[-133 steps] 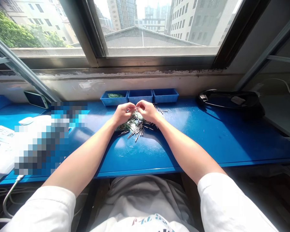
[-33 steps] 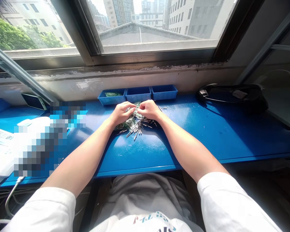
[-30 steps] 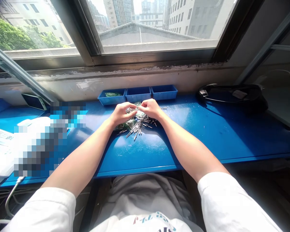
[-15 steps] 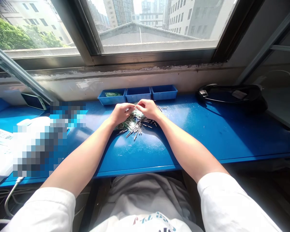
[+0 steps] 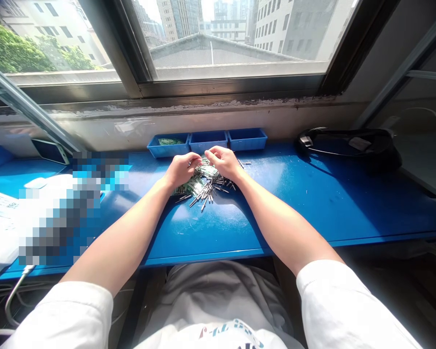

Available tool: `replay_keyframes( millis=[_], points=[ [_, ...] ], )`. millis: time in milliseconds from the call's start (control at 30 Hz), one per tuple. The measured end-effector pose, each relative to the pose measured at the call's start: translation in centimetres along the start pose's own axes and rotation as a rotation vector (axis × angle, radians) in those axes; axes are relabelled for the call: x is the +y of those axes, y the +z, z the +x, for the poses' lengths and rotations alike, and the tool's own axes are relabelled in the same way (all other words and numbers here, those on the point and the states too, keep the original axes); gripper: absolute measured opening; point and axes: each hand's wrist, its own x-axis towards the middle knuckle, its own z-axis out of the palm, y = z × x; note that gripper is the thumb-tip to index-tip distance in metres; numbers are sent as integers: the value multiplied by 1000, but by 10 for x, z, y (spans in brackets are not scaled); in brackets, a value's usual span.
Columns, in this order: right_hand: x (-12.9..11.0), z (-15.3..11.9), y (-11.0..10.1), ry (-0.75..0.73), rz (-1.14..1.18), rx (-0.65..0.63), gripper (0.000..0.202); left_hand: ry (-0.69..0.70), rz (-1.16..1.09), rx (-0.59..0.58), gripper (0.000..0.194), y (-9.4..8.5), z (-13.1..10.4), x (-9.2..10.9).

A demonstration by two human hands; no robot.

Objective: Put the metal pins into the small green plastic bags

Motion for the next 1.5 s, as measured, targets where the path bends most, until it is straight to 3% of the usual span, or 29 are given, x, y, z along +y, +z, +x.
replay_keyframes(
  millis=[367, 533, 733, 900, 1000, 1333, 1500],
  points=[
    [-1, -1, -3, 20, 145, -35, 48, -7, -101, -43, 21, 4, 0, -5],
    [1, 1, -3, 22, -25, 23, 48, -64, -72, -13, 30, 4, 2, -6],
    [15, 8, -14, -92, -513, 166, 35, -104, 26, 108, 34, 2, 5, -8],
    [30, 16, -28, 122, -774, 175, 60, -100, 70, 48, 30, 3, 4, -9],
    [38, 19, -34, 217, -830, 150, 68, -95, 85, 17, 28, 4, 3, -9],
    [48, 23, -35, 304, -838, 156, 72, -63, 116, -25, 30, 6, 2, -12],
    [40, 22, -30, 201, -789, 281, 56, -51, 156, -65, 27, 5, 1, -12]
  ],
)
